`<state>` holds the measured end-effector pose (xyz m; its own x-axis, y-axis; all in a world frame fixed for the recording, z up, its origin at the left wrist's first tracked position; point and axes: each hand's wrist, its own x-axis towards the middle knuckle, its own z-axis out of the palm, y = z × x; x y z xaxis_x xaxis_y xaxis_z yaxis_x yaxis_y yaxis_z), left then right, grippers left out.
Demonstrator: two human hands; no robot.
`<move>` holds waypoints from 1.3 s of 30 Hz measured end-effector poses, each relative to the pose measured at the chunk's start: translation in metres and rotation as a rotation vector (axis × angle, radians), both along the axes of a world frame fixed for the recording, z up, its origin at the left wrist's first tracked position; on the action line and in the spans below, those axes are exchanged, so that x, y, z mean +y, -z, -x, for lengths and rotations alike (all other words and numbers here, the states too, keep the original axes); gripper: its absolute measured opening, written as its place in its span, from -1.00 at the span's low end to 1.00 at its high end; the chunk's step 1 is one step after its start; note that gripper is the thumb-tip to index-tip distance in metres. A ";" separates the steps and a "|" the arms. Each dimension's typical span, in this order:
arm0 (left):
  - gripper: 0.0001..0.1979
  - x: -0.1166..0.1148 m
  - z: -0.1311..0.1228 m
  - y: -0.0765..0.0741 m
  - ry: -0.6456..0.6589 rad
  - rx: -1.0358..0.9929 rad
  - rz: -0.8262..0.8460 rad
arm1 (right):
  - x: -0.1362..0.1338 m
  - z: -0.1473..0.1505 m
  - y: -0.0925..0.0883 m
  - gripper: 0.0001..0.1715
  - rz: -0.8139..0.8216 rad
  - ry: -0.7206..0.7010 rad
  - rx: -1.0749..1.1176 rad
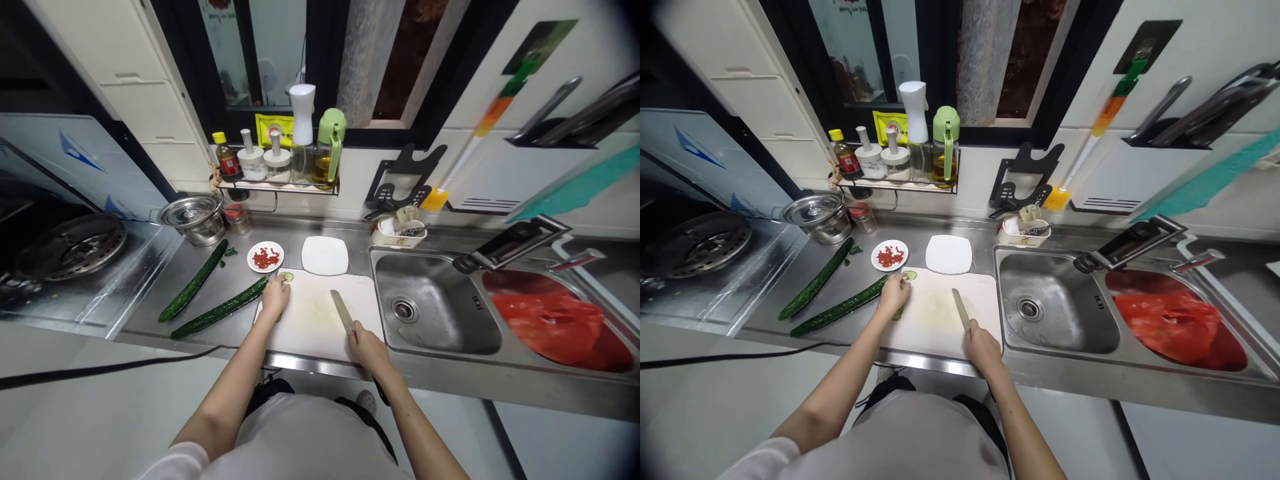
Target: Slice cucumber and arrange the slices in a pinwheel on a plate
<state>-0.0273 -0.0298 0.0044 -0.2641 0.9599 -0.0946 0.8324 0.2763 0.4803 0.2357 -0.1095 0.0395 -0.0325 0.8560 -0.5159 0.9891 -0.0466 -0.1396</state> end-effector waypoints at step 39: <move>-0.82 -0.006 -0.052 0.024 0.185 -0.147 0.090 | -0.016 0.002 -0.007 -0.68 -0.037 -0.117 0.034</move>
<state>0.0244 -0.0353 -0.0196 -0.0617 0.9765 -0.2063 0.7961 0.1728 0.5800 0.2337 -0.1258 0.0464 -0.1505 0.8638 -0.4808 0.9821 0.0750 -0.1726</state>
